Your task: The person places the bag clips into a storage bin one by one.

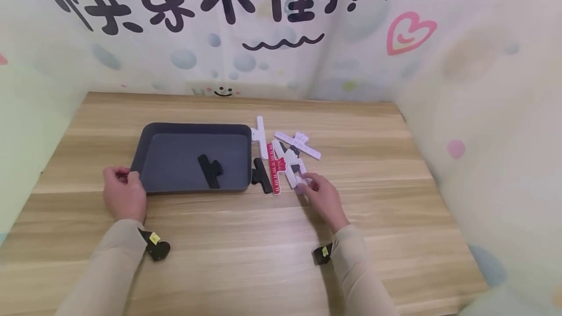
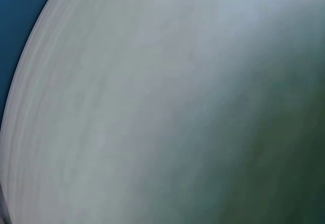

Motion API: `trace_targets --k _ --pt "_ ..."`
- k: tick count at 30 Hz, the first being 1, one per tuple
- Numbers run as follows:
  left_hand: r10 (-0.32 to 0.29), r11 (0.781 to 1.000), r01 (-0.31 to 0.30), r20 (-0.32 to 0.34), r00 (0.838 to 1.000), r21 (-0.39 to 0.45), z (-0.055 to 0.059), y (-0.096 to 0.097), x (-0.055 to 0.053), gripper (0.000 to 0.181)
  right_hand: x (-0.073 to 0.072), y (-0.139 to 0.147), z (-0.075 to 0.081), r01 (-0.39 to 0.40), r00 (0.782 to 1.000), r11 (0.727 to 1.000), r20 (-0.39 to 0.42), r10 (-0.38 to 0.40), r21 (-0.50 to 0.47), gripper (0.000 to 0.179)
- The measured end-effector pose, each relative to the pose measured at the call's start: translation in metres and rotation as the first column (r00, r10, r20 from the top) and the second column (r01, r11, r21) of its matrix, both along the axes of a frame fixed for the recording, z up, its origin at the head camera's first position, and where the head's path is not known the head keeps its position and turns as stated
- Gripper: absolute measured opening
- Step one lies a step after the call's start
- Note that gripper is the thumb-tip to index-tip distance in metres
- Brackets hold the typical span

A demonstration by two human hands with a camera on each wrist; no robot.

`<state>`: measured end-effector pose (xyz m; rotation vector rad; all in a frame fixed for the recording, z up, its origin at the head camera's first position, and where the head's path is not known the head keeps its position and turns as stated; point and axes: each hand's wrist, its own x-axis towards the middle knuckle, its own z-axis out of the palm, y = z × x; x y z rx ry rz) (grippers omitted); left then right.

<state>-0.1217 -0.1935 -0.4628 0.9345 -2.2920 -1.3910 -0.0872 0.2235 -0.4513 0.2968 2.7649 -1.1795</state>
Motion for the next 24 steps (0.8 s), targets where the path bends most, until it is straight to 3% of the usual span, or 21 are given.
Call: trace_targets --k 7,10,13,17,24 --pt "0.000 1.000 0.000 -0.013 1.000 0.004 -0.003 0.001 0.002 0.011 0.010 -0.004 0.006 -0.055 0.996 0.998 0.069 0.054 0.013 0.053" --pt "-0.011 1.000 0.010 0.012 1.000 0.006 -0.002 0.001 0.001 0.018 0.014 -0.007 0.007 -0.038 0.995 0.999 0.094 0.038 0.002 0.057" --pt "-0.044 0.999 0.044 0.035 0.998 0.015 -0.001 0.000 0.000 0.029 0.015 -0.009 0.005 -0.015 0.994 1.000 0.111 0.017 -0.019 0.056" --pt "-0.087 0.996 0.087 0.005 0.996 0.005 -0.001 0.000 0.000 0.038 0.016 -0.008 0.002 0.015 0.997 0.995 0.082 -0.007 -0.096 0.052" --pt "-0.093 0.994 0.092 -0.010 0.996 -0.051 -0.001 -0.004 0.003 0.039 0.018 -0.008 -0.001 0.038 0.999 0.965 0.046 -0.027 -0.259 0.035"
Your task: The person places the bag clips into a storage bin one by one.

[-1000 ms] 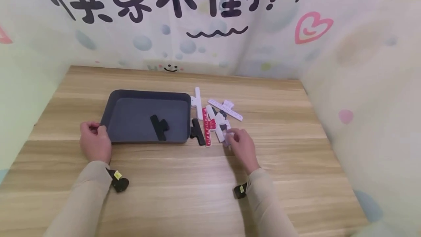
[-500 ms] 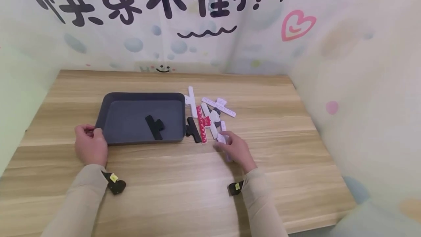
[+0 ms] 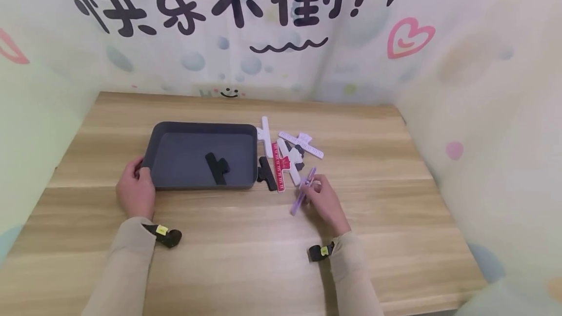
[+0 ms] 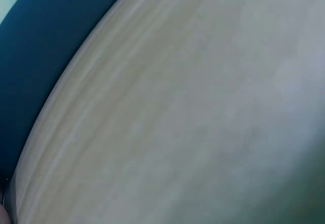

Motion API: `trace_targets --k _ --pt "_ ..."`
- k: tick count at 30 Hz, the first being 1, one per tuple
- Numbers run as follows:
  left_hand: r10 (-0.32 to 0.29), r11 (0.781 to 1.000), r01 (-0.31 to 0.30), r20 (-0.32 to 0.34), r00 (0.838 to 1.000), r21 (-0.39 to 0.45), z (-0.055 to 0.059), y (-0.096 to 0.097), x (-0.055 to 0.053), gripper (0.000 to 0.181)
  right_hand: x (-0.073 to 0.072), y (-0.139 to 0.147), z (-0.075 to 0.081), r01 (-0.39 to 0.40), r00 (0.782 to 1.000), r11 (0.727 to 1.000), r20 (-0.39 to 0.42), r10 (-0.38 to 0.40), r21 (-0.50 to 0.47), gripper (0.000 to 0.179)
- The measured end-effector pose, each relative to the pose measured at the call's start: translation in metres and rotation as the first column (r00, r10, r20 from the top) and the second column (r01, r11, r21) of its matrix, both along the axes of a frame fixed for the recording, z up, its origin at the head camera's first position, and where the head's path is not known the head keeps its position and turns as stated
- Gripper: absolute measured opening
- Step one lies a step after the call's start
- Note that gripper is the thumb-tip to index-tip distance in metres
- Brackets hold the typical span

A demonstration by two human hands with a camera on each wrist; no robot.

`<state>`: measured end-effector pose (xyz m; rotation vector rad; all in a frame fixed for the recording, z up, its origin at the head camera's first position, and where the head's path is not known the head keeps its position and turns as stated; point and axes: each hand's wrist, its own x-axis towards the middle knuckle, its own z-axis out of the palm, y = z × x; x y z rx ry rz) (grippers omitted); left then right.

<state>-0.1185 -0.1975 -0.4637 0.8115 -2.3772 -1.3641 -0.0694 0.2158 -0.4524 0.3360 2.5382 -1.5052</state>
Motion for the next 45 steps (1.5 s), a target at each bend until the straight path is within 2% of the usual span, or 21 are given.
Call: trace_targets --k 3,10,14,19,26,29,32,39,42,45 --pt "-0.005 1.000 0.005 -0.014 1.000 -0.003 -0.001 -0.001 -0.001 0.039 -0.001 -0.001 -0.004 -0.004 1.000 0.999 -0.031 0.003 -0.034 0.028" --pt "0.008 0.999 -0.008 -0.004 1.000 0.048 -0.003 0.000 -0.002 0.037 -0.003 -0.001 -0.007 -0.010 0.998 0.999 -0.064 0.014 0.050 0.024" --pt "-0.004 0.999 0.004 -0.005 1.000 0.038 -0.002 0.001 -0.003 0.037 -0.003 -0.002 -0.007 0.020 0.996 1.000 -0.088 -0.018 0.022 0.021" --pt "-0.012 0.999 0.013 -0.028 1.000 0.037 0.003 0.002 -0.006 0.036 -0.005 -0.006 -0.004 0.061 0.993 0.998 -0.106 -0.061 -0.002 0.026" --pt "-0.007 0.999 0.009 -0.034 0.999 0.036 0.004 0.004 -0.004 0.035 -0.006 -0.009 -0.002 0.102 0.990 0.993 -0.108 -0.095 0.058 0.038" --pt "0.005 0.999 -0.004 -0.044 0.999 0.037 0.003 0.004 -0.003 0.035 -0.005 -0.009 -0.003 0.105 0.991 0.992 -0.093 -0.099 0.068 0.035" --pt "0.007 0.999 -0.006 -0.046 0.999 0.035 0.002 0.004 -0.003 0.035 -0.004 -0.009 -0.004 0.126 0.988 0.992 -0.095 -0.123 0.023 0.034" --pt "-0.007 0.999 0.009 -0.041 0.999 0.047 0.000 0.003 -0.003 0.035 0.002 -0.007 -0.010 0.160 0.966 0.966 -0.170 -0.196 -0.203 0.035" --pt "-0.009 0.999 0.010 -0.039 0.999 0.047 0.000 0.003 -0.002 0.035 0.003 -0.007 -0.012 0.174 0.950 0.951 -0.209 -0.231 -0.257 0.037" --pt "-0.013 0.999 0.015 -0.036 0.999 0.039 0.000 0.002 -0.002 0.036 0.003 -0.008 -0.013 0.203 0.926 0.927 -0.246 -0.286 -0.315 0.037"
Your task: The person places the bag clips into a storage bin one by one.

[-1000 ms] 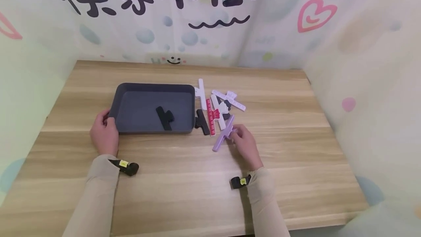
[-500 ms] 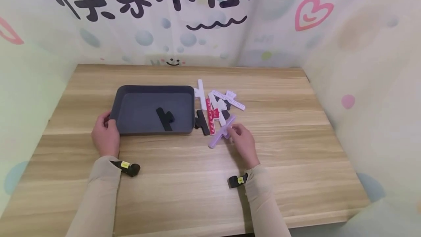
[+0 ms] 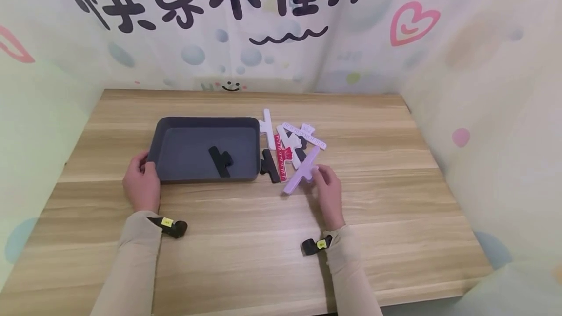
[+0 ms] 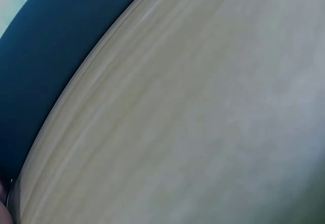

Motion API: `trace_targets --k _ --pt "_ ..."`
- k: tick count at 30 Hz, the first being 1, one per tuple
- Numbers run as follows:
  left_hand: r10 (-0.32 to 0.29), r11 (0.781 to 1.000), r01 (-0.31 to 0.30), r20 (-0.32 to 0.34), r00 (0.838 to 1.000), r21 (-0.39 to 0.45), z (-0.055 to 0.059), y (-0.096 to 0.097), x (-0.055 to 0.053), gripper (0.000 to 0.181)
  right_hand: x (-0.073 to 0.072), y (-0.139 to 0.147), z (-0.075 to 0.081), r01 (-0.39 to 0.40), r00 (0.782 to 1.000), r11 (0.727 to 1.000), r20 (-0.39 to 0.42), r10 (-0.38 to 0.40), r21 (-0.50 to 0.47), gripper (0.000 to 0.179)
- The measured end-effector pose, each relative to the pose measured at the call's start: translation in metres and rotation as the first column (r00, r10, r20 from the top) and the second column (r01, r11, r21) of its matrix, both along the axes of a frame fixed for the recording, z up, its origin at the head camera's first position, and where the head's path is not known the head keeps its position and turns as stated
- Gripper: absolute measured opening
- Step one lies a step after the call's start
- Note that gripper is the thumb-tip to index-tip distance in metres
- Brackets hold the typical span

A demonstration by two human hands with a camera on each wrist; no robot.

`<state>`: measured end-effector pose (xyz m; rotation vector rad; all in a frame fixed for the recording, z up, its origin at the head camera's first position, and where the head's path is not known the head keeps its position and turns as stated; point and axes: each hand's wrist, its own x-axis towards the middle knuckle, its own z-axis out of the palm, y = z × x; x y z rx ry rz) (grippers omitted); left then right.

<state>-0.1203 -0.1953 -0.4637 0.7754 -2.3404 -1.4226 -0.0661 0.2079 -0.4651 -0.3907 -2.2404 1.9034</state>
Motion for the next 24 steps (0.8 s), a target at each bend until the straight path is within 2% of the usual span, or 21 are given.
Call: trace_targets --k 3,11,18,21,24 --pt "-0.007 1.000 0.007 -0.003 1.000 0.001 0.000 0.001 0.000 0.036 -0.001 0.000 0.001 0.044 0.998 0.998 -0.039 -0.046 -0.043 0.037" --pt "0.000 1.000 0.000 -0.005 1.000 -0.006 -0.001 -0.002 0.001 0.037 -0.008 -0.010 0.004 0.057 0.994 0.987 -0.088 -0.071 -0.150 0.037" --pt "0.006 1.000 -0.006 -0.006 1.000 -0.007 0.000 -0.004 0.002 0.037 -0.015 -0.029 0.004 0.010 0.994 0.958 -0.104 -0.042 -0.288 0.039" --pt "0.012 1.000 -0.012 -0.008 1.000 -0.015 0.000 -0.003 0.001 0.037 -0.017 -0.039 0.004 -0.026 0.992 0.952 -0.124 -0.012 -0.304 0.039" --pt "0.010 1.000 -0.010 -0.012 1.000 -0.019 -0.001 -0.002 0.000 0.037 -0.017 -0.048 0.004 -0.056 0.989 0.959 -0.149 0.015 -0.278 0.038"
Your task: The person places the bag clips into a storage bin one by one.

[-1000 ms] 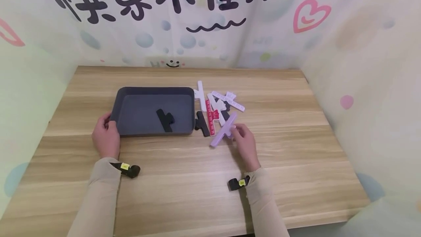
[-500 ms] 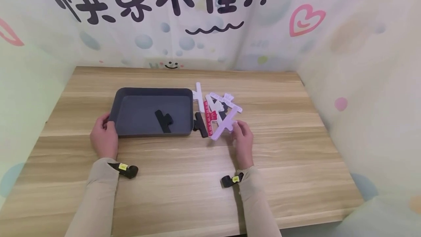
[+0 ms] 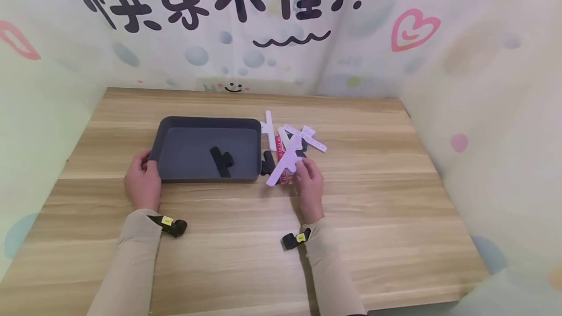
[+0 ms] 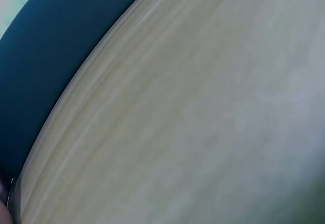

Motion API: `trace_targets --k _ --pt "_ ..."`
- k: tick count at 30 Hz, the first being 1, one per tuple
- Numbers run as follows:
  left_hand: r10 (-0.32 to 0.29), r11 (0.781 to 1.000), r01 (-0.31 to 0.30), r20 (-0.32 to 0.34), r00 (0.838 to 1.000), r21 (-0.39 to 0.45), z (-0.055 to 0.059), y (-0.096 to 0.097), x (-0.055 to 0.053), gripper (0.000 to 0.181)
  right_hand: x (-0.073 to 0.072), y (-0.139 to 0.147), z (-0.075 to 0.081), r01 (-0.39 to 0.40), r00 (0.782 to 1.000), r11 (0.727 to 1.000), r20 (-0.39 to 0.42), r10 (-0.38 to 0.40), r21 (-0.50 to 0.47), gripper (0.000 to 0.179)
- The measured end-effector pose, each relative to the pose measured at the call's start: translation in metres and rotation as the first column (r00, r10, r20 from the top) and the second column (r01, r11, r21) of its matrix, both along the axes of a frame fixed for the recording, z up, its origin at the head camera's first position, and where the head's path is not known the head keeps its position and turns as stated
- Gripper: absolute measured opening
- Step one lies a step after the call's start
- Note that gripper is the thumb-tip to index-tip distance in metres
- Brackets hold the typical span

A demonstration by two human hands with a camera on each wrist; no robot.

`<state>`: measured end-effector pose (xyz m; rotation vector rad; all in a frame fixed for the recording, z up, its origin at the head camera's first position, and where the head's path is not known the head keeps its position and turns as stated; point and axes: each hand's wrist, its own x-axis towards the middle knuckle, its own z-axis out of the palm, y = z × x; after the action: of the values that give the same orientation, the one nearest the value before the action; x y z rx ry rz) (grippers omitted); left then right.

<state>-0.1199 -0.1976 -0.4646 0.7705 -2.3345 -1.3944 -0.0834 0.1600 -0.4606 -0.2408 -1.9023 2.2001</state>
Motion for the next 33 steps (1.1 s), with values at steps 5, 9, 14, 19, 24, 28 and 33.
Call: trace_targets --k 5,9,14,19,24,28,33 --pt "-0.005 1.000 0.005 0.008 1.000 0.002 -0.002 -0.001 -0.001 0.037 -0.002 -0.018 -0.001 -0.058 0.998 0.998 -0.027 0.057 -0.020 0.039" --pt "-0.015 1.000 0.015 0.021 1.000 0.008 -0.002 0.000 -0.001 0.037 -0.004 -0.030 -0.001 -0.103 0.994 0.992 -0.034 0.101 -0.075 0.039" --pt "-0.016 1.000 0.016 0.019 1.000 0.009 0.002 0.001 0.001 0.037 -0.009 -0.044 -0.001 -0.137 0.990 0.987 -0.028 0.135 -0.078 0.040" --pt "-0.009 1.000 0.009 0.007 1.000 0.014 0.002 -0.001 0.002 0.037 -0.014 -0.054 -0.003 -0.145 0.989 0.987 0.012 0.146 -0.065 0.040" --pt "-0.001 1.000 0.001 0.002 1.000 0.011 0.002 -0.002 0.002 0.037 -0.016 -0.057 -0.003 -0.148 0.988 0.988 0.024 0.150 -0.050 0.041" --pt "0.003 1.000 -0.003 -0.004 1.000 -0.003 0.002 -0.003 0.002 0.037 -0.018 -0.058 -0.001 -0.163 0.986 0.987 0.020 0.163 -0.006 0.039" --pt "0.001 1.000 -0.001 -0.006 1.000 -0.006 0.002 -0.002 0.001 0.036 -0.019 -0.059 0.000 -0.164 0.986 0.986 0.040 0.162 0.030 0.039"
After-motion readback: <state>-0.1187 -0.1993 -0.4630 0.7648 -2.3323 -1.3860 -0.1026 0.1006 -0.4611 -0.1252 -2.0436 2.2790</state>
